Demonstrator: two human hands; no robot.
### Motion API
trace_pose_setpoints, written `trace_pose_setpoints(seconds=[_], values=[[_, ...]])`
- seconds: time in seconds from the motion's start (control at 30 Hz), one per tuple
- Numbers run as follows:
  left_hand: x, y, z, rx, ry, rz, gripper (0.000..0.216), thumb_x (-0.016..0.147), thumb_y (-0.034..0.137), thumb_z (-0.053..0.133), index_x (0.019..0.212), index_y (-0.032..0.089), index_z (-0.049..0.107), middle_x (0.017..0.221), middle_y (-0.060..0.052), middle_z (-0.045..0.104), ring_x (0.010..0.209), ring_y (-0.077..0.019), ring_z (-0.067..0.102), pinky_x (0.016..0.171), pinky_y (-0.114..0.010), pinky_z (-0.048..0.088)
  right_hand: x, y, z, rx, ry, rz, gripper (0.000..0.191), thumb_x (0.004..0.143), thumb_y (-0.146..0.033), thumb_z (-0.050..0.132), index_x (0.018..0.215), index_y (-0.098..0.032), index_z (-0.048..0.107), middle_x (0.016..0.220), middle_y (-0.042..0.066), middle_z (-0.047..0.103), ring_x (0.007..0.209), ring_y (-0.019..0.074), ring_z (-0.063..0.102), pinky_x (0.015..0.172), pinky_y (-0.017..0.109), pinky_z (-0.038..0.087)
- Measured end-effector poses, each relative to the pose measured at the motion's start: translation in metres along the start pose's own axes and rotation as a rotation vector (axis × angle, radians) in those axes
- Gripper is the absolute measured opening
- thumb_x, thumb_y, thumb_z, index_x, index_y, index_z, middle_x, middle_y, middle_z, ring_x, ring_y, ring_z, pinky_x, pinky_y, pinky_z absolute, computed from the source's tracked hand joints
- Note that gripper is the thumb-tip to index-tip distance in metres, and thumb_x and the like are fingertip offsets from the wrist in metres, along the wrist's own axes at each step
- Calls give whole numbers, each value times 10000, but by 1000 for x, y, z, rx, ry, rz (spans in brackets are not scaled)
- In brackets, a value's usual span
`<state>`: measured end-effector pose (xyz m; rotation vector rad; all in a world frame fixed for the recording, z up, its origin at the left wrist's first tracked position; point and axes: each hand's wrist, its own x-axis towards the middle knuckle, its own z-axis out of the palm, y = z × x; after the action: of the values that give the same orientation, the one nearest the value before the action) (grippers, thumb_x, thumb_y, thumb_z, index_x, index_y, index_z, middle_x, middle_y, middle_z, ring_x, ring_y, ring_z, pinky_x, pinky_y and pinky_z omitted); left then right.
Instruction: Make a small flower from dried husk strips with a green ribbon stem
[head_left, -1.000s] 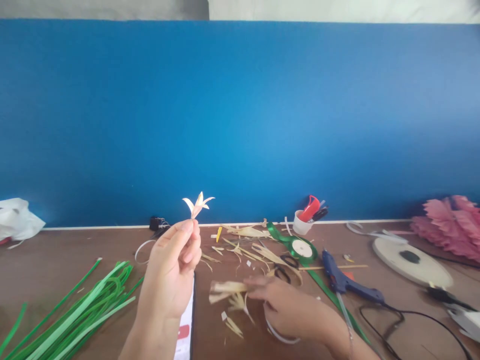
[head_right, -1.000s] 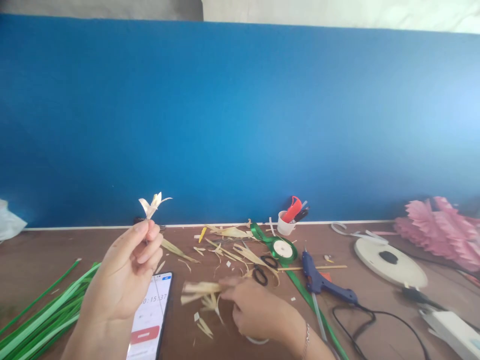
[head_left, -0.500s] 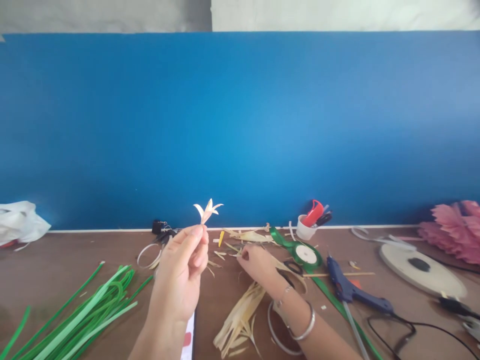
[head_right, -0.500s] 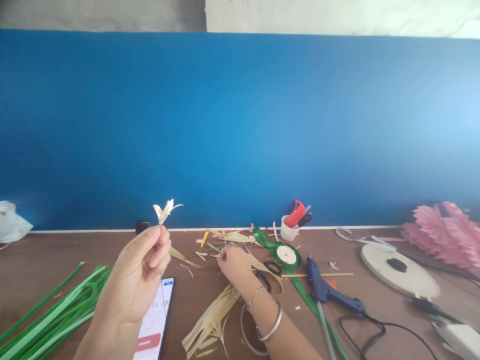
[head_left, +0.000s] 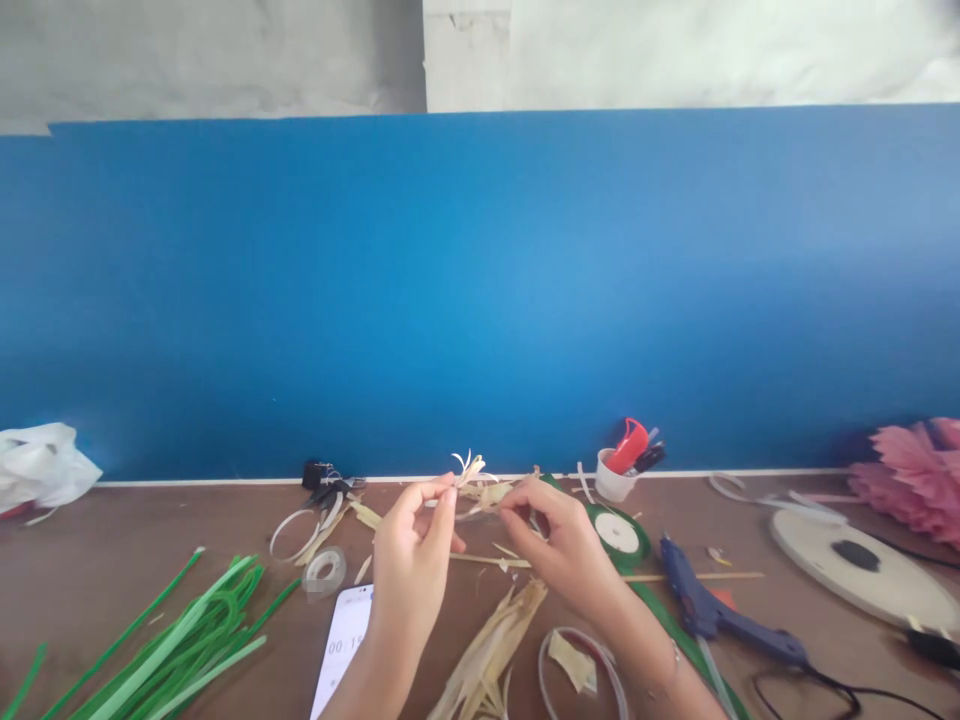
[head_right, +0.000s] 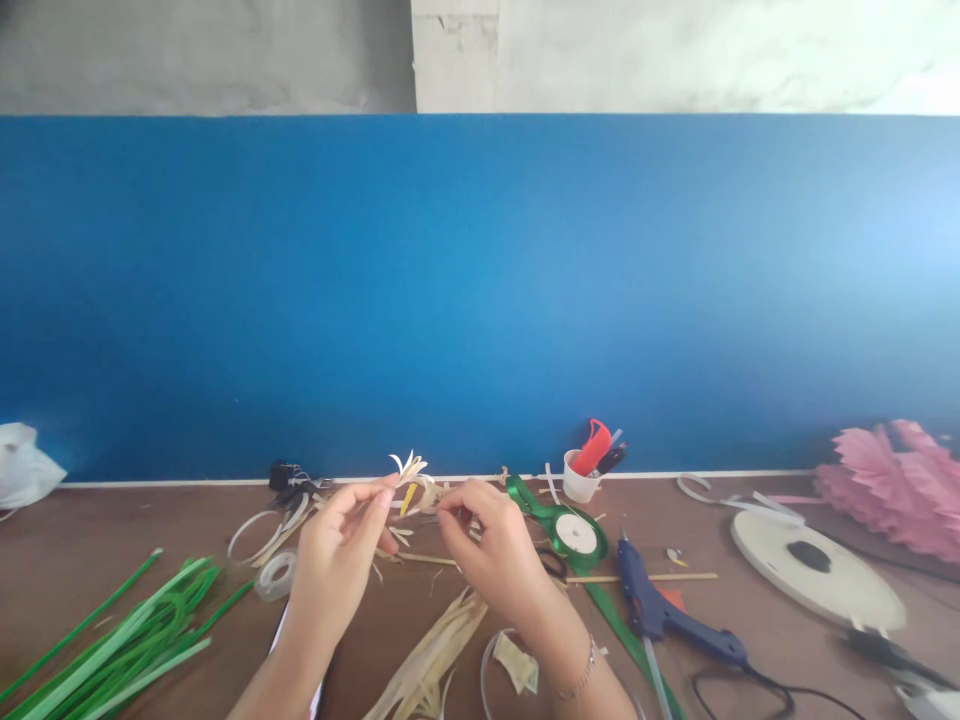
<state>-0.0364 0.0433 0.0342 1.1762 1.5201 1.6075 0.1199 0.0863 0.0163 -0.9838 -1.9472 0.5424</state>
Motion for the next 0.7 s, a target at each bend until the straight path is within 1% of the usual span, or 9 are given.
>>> trace_pose_setpoints(seconds=[0.07, 0.17, 0.3, 0.37, 0.53, 0.63, 0.7], values=[[-1, -3, 4, 18, 5, 38, 197, 796, 389, 614, 793, 195, 652, 556, -5, 636, 460, -170, 558, 482, -257, 374, -1, -7, -3, 23, 7, -40, 148, 836, -153, 506, 733, -202, 600, 693, 4, 630, 646, 147, 553, 620, 264, 433], [-4, -8, 7, 12, -5, 91, 188, 813, 384, 598, 759, 207, 629, 654, -19, 669, 454, -155, 539, 482, -260, 393, -3, -12, -4, 32, 12, -67, 149, 820, -128, 515, 721, -202, 598, 679, -5, 615, 629, 141, 541, 594, 258, 421], [-7, -12, 9, 57, 39, 177, 175, 822, 373, 593, 766, 212, 636, 616, -25, 655, 543, -187, 583, 496, -256, 411, -5, -13, -2, 32, 19, -77, 144, 828, -137, 506, 728, -207, 583, 673, -12, 587, 616, 137, 522, 580, 256, 410], [-9, -12, 9, 64, 65, 191, 167, 826, 366, 590, 777, 213, 635, 623, -30, 660, 581, -195, 607, 501, -251, 420, -6, -14, -2, 27, 32, -102, 148, 839, -142, 501, 730, -207, 576, 673, -10, 577, 619, 139, 521, 577, 257, 409], [-11, -11, 11, 42, 101, 197, 195, 839, 393, 576, 787, 211, 622, 641, -28, 660, 564, -178, 600, 533, -261, 451, -7, -19, -3, -21, 75, -150, 161, 865, -147, 487, 738, -210, 563, 687, 2, 566, 650, 152, 531, 592, 268, 412], [-13, -11, 12, 26, 117, 205, 220, 844, 418, 566, 793, 210, 615, 634, -27, 654, 556, -173, 591, 522, -255, 452, -9, -23, -3, -62, 82, -166, 154, 868, -139, 482, 757, -209, 562, 710, 12, 570, 675, 160, 537, 611, 279, 421], [-15, -10, 13, 17, 116, 210, 223, 852, 420, 556, 792, 212, 607, 642, -28, 656, 569, -175, 599, 512, -248, 446, -11, -26, -1, -90, 112, -184, 149, 864, -127, 481, 766, -210, 557, 719, 16, 575, 684, 163, 540, 615, 282, 426]])
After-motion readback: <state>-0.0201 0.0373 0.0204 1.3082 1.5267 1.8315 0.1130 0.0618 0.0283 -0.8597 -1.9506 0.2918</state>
